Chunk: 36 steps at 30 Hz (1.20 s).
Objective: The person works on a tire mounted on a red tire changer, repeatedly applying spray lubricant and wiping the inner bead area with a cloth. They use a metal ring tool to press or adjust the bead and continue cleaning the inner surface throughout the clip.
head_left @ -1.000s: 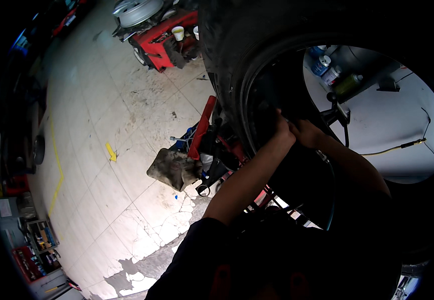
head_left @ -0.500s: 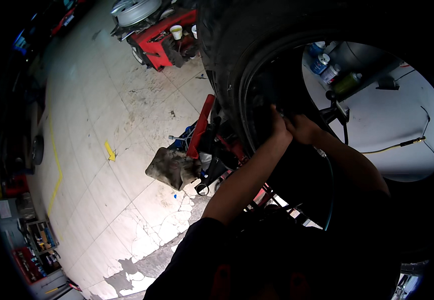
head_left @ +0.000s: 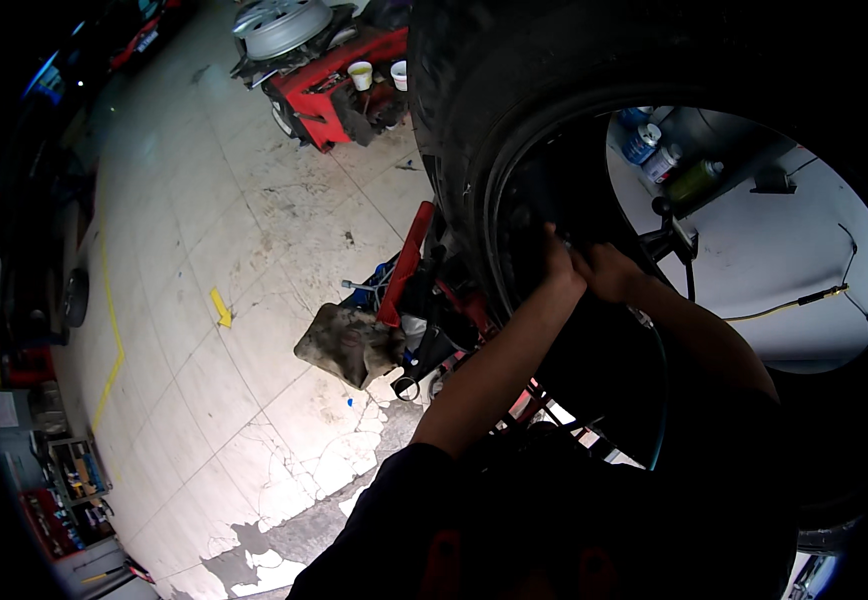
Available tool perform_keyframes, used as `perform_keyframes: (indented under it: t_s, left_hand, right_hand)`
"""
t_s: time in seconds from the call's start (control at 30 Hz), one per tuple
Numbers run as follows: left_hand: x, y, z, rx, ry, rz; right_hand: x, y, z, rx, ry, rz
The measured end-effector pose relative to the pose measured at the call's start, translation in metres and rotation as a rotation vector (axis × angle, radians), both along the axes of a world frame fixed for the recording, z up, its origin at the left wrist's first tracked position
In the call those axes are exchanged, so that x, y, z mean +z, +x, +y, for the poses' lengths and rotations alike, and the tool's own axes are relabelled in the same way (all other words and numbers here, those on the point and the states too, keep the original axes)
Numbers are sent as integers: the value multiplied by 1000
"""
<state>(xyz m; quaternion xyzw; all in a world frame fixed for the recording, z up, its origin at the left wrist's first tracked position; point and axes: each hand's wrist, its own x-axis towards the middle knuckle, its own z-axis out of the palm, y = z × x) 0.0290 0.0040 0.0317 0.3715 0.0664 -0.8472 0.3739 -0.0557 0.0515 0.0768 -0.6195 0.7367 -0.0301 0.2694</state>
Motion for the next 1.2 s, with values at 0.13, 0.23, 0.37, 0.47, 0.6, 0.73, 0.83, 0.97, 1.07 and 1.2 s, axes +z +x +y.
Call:
perform_keyframes:
  t_s: [0.13, 0.23, 0.37, 0.47, 0.6, 0.73, 0.83, 0.97, 1.07, 1.2]
  left_hand:
    - [1, 3, 1, -11, 6, 7]
    - [-6, 3, 1, -9, 37, 11]
    - [7, -1, 0, -46, -20, -11]
    - [-5, 1, -2, -53, -17, -2]
    - [3, 2, 4, -48, 25, 14]
    - [-12, -1, -1, -35, -18, 3]
    - [-14, -3, 2, -74, 22, 24]
    - [-25, -9, 2, -43, 55, 26]
    - [0, 6, 2, -107, 54, 89]
    - [-11, -3, 5, -64, 0, 37]
  right_hand:
    - [18, 5, -8, 32, 152, 36]
    - [8, 5, -1, 26, 131, 17]
    - [12, -3, -5, -27, 108, -24]
    - [6, 0, -2, -7, 74, 19]
    - [7, 0, 2, -8, 142, -17]
    - [4, -3, -4, 57, 63, 50]
    - [-10, -5, 3, 13, 17, 81]
    - [3, -5, 3, 22, 78, -17]
    - [0, -5, 4, 16, 69, 32]
    - [-5, -4, 12, -26, 15, -67]
